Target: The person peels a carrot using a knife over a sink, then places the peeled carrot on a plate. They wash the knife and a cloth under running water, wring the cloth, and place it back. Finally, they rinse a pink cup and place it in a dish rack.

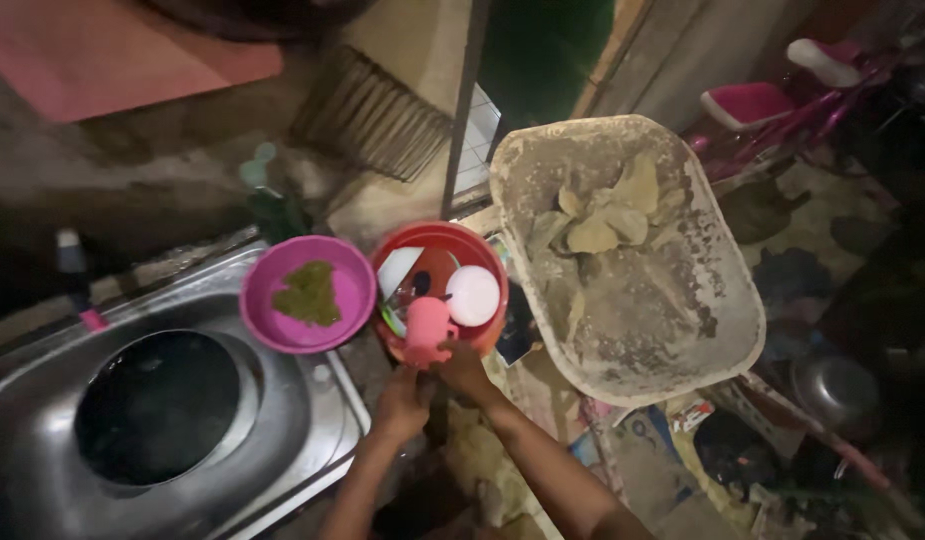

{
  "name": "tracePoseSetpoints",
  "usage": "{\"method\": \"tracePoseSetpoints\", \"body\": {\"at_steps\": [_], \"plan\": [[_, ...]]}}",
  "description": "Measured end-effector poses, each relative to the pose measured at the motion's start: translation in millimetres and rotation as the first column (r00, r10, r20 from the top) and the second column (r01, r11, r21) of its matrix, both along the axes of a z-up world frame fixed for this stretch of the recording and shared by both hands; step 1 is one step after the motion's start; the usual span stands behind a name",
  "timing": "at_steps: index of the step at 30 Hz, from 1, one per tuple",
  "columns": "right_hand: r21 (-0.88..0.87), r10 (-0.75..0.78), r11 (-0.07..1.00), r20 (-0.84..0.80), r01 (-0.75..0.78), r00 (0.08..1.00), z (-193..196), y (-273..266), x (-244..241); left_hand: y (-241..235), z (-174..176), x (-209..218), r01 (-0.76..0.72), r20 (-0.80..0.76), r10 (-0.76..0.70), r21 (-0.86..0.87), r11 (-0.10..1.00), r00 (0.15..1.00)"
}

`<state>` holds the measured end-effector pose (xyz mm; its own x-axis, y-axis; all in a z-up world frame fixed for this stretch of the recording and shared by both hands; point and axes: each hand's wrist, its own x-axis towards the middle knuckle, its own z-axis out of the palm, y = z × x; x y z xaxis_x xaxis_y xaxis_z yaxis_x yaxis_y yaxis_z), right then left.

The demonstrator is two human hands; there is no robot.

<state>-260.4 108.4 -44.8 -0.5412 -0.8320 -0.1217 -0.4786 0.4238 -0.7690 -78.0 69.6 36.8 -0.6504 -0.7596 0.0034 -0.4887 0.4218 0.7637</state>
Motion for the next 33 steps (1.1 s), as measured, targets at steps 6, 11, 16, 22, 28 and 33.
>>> {"method": "tracePoseSetpoints", "body": {"at_steps": [6, 11, 16, 22, 28, 33], "plan": [[0.147, -0.068, 0.989, 0.348, 0.017, 0.935, -35.6, 29.6, -38.7, -4.7, -100.2, -59.6, -0.091, -0.007, 0.091, -0.003, 0.996, 0.996], [-0.009, 0.058, 0.998, 0.375, -0.059, 0.925, -66.4, 13.0, -60.4, -21.5, -149.7, -92.5, -0.206, 0.037, 0.206, -0.002, 0.979, 0.978], [-0.111, 0.265, 0.964, 0.475, -0.241, 0.839, -116.6, -6.2, -76.2, -30.0, -168.2, -109.6, -0.28, 0.088, 0.289, -0.1, 0.955, 0.953], [-0.332, 0.271, 0.943, 0.714, -0.029, 0.646, -153.7, -18.3, -78.1, -40.2, -160.9, -121.4, -0.356, 0.275, 0.322, 0.085, 0.93, 0.906], [-0.19, 0.289, 0.952, 0.305, -0.239, 0.908, -152.6, -23.8, -74.1, -55.0, -162.1, -122.6, -0.497, 0.311, 0.434, 0.164, 0.852, 0.846], [-0.257, 0.275, 0.936, 0.101, -0.242, 0.956, -133.5, -15.5, -61.1, -66.7, -156.4, -121.6, -0.483, 0.301, 0.405, 0.258, 0.837, 0.863]]}}
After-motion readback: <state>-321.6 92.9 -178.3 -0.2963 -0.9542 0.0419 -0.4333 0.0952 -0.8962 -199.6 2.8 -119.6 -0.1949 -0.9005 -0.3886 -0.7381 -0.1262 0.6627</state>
